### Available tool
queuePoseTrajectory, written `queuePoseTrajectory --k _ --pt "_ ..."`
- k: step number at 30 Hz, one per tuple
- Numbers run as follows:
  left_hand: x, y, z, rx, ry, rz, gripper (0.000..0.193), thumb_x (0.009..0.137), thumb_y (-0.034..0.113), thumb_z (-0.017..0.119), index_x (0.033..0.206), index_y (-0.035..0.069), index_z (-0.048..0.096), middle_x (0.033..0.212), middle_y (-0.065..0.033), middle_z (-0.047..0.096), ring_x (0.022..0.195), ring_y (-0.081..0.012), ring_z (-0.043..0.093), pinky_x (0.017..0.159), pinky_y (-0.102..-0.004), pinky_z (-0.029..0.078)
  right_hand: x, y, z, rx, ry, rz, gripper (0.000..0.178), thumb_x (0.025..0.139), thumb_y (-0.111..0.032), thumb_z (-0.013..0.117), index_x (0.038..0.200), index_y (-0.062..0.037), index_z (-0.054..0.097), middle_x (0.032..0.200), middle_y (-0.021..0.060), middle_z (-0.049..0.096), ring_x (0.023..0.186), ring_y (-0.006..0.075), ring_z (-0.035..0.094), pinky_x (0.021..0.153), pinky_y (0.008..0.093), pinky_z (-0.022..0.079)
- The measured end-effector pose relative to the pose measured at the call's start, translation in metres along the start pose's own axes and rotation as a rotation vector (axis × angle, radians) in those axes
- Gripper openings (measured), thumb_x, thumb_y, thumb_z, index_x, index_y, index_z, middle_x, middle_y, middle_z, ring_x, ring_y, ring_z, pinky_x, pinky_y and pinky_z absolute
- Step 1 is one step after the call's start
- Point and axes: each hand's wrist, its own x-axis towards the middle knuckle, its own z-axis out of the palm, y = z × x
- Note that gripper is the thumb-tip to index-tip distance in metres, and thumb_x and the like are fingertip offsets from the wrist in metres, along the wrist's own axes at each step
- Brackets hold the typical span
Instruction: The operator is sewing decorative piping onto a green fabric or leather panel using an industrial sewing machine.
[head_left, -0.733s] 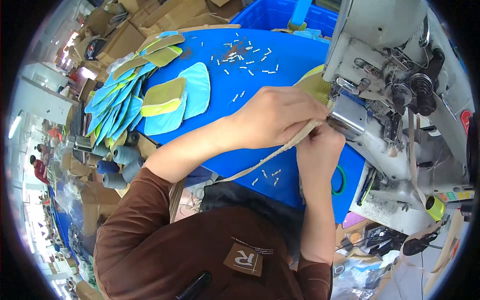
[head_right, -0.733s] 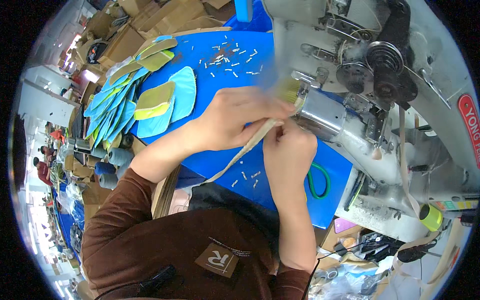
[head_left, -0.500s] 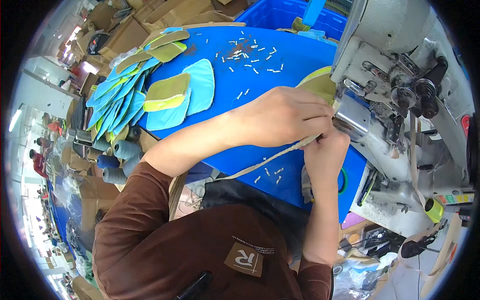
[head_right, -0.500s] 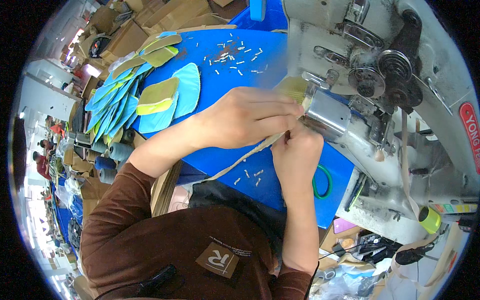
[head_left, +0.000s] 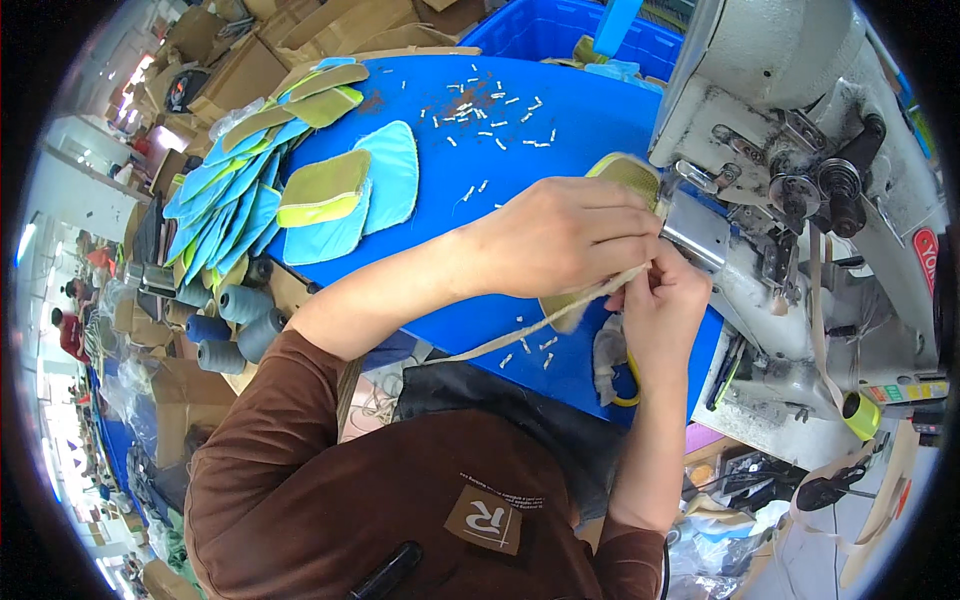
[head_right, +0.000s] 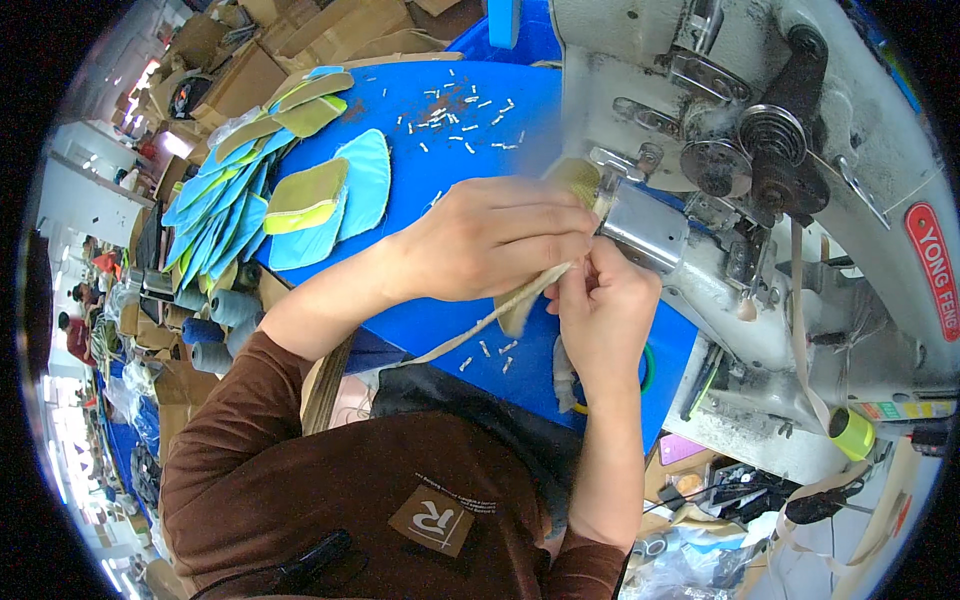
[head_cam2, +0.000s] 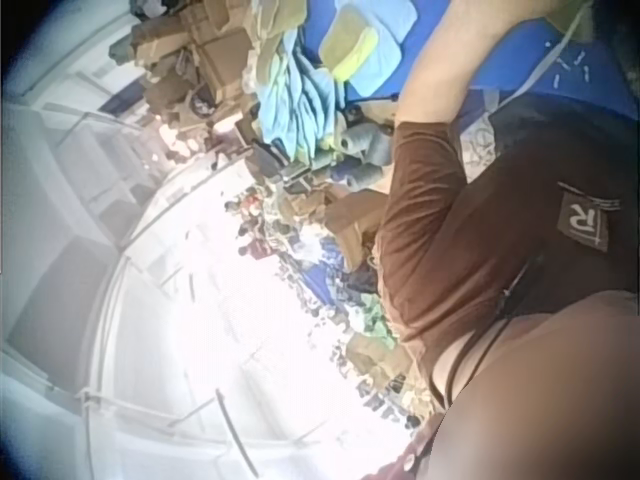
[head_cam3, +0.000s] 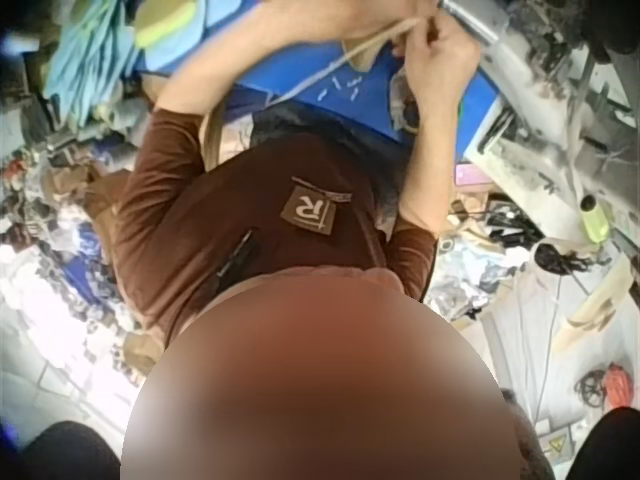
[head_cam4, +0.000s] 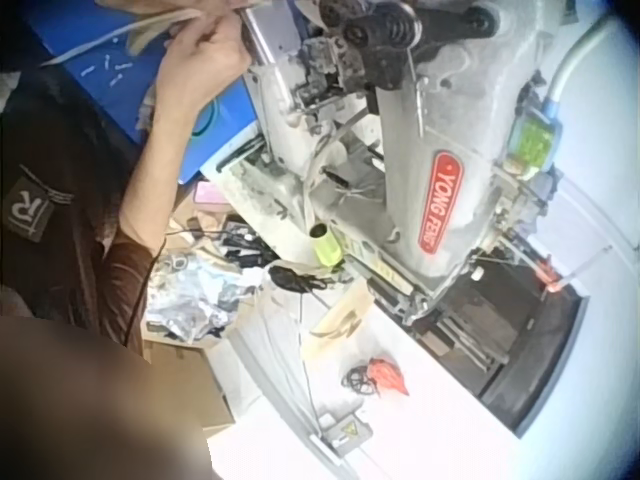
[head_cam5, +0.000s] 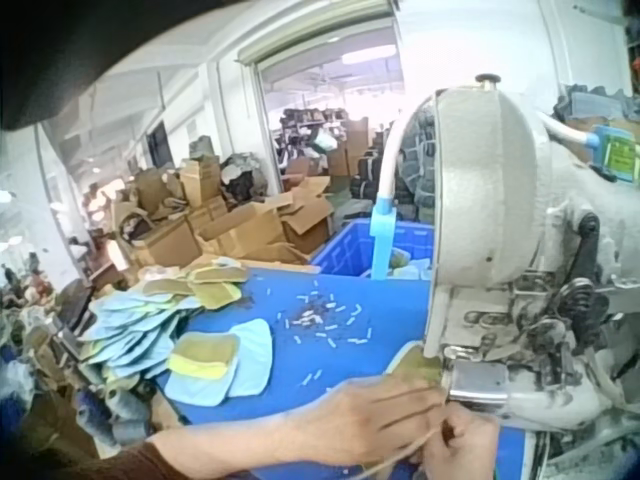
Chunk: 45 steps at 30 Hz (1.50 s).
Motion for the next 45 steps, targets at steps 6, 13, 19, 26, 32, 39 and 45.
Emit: queuePoseTrajectory --k 6,13,19,26,32,39,45 --pt "-0.002 -0.002 0.003 -0.014 0.015 -0.022 0.025 0.076 0.01 0.071 0.101 0.006 0.068 0.11 -0.0087 0.069 0.101 -0.0296 0.068 0.084 -0.0374 0.057 0.001 -0.002 -0.009 0.214 0.0 0.111 0.017 0.099 -0.005 0.057 0.088 0.0017 0.068 0.057 0.0001 0.058 0.046 0.0051 0.053 0.042 0.0214 0.041" --pt "-0.003 0.001 0.011 -0.18 0.134 -0.161 0.03 0.076 0.006 0.074 0.105 0.006 0.068 0.108 -0.0085 0.07 0.101 -0.0295 0.069 0.084 -0.0366 0.057 0.001 -0.009 -0.015 0.34 0.03 0.239 0.022 0.102 -0.015 0.058 0.091 -0.0005 0.069 0.054 -0.004 0.053 0.042 0.0017 0.043 0.038 0.0192 0.031" --pt "-0.007 0.002 0.015 -0.294 0.179 -0.285 0.03 0.075 0.002 0.075 0.104 0.005 0.067 0.109 -0.0093 0.071 0.1 -0.0297 0.069 0.083 -0.0369 0.058 -0.007 -0.012 -0.01 0.269 0.094 0.181 0.026 0.103 -0.017 0.057 0.083 -0.0011 0.063 0.06 -0.0053 0.051 0.052 0.0024 0.043 0.046 0.0207 0.033" --pt "-0.008 0.01 0.014 -0.103 0.162 -0.196 0.021 0.077 0.006 0.074 0.097 0.006 0.068 0.108 -0.0094 0.071 0.098 -0.0276 0.07 0.079 -0.0353 0.058 -0.024 -0.009 0.0 -0.047 0.079 0.052 0.025 0.097 -0.01 0.063 0.076 -0.0003 0.053 0.056 -0.0013 0.043 0.057 0.0046 0.033 0.048 0.0245 0.028" --pt "-0.008 0.02 0.014 -0.019 0.156 -0.18 0.019 0.076 0.007 0.073 0.095 0.007 0.068 0.109 -0.0077 0.071 0.099 -0.025 0.069 0.079 -0.0344 0.058 -0.027 -0.009 0.004 0.015 0.142 0.082 0.021 0.097 -0.008 0.061 0.079 0.0009 0.057 0.057 -0.0011 0.047 0.056 0.0035 0.037 0.049 0.0241 0.03" --pt "-0.009 0.025 0.014 -0.056 0.173 -0.239 0.02 0.076 0.005 0.073 0.095 0.007 0.067 0.108 -0.0077 0.071 0.098 -0.0254 0.069 0.078 -0.0345 0.058 -0.025 -0.008 0.004 -0.005 0.142 0.054 0.018 0.097 -0.007 0.06 0.081 0.0014 0.059 0.058 -0.0016 0.047 0.056 0.0037 0.038 0.049 0.0241 0.031" --pt "-0.009 0.037 0.013 -0.159 0.214 -0.354 0.022 0.079 0.005 0.073 0.1 0.005 0.067 0.103 -0.008 0.07 0.091 -0.0289 0.068 0.08 -0.0343 0.056 -0.024 -0.009 0.004 0.01 0.135 0.086 0.016 0.098 -0.008 0.059 0.084 0.0013 0.061 0.06 -0.002 0.05 0.058 0.0036 0.04 0.051 0.0239 0.033"
